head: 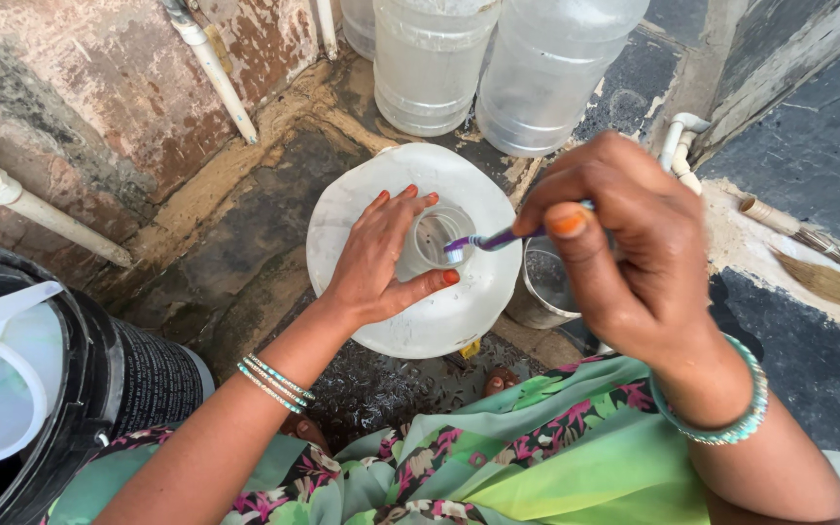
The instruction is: The person fills a large plastic water jug from a tap, then uses a toothbrush to scrub the inside of the jug's neck. The person repeats this process with another jug.
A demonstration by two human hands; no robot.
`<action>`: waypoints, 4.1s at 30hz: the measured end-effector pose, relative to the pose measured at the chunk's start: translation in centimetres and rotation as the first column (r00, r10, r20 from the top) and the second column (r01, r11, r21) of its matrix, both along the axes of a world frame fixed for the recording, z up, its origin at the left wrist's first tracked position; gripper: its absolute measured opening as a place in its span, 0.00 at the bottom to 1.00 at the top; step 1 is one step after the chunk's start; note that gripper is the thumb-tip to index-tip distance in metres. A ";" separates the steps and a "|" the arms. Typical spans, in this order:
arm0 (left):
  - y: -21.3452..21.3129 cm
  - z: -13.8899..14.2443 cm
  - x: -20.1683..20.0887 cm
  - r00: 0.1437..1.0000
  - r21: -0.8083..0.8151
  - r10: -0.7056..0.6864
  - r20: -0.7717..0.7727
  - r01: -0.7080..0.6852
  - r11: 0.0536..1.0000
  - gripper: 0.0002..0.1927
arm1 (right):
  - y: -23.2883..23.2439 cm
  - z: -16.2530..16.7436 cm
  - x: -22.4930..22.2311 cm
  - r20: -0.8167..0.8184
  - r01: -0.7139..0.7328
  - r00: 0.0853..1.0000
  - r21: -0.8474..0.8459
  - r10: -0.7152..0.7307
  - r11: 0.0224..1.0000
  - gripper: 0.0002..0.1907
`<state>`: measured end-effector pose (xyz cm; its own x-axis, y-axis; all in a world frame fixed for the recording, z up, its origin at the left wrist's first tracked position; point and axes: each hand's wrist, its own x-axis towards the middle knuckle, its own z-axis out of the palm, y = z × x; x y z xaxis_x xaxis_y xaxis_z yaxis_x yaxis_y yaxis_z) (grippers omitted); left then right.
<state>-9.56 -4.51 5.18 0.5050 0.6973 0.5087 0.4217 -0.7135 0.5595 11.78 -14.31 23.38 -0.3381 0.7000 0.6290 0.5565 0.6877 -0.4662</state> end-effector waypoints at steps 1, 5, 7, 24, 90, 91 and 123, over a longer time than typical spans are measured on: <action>0.0 -0.1 0.0 1.000 0.002 -0.021 0.015 0.021 1.000 0.48 | 0.4 -0.4 -0.2 0.010 -0.007 1.000 -0.008 0.007 1.000 0.14; -0.2 -0.1 -0.4 0.990 -0.029 -0.121 0.078 0.123 0.992 0.50 | 3.7 -4.4 -0.9 0.062 -0.028 0.998 -0.038 0.030 0.999 0.14; -0.3 0.0 -0.5 0.985 -0.044 -0.147 0.091 0.151 0.988 0.51 | 5.2 -6.8 -1.0 0.086 -0.023 0.996 -0.133 0.035 0.991 0.14; 0.2 -0.2 -1.1 0.984 -0.023 -0.175 0.026 0.175 0.984 0.49 | 3.1 -4.7 -1.0 0.087 -0.110 0.989 -0.086 0.118 0.990 0.14; -0.3 0.3 0.1 0.998 0.039 -0.067 0.017 0.066 0.997 0.45 | 4.4 -11.1 -2.4 -0.674 -0.290 0.725 -0.485 -0.142 0.825 0.15; -0.2 0.4 0.1 0.998 -0.001 -0.057 0.038 0.057 0.998 0.43 | 4.5 -11.3 -2.4 -0.672 -0.293 0.728 -0.487 -0.139 0.823 0.15; 1.7 3.0 -2.8 0.928 -0.110 -0.298 -0.222 0.280 0.954 0.66 | 0.7 -2.7 1.2 -0.366 0.060 0.923 -0.155 -0.114 0.986 0.12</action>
<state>-12.33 -2.76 8.16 0.7883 0.5350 0.3040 0.3286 -0.7837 0.5271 12.95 -13.61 20.69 -0.0316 0.8049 0.5925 0.3787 0.5583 -0.7382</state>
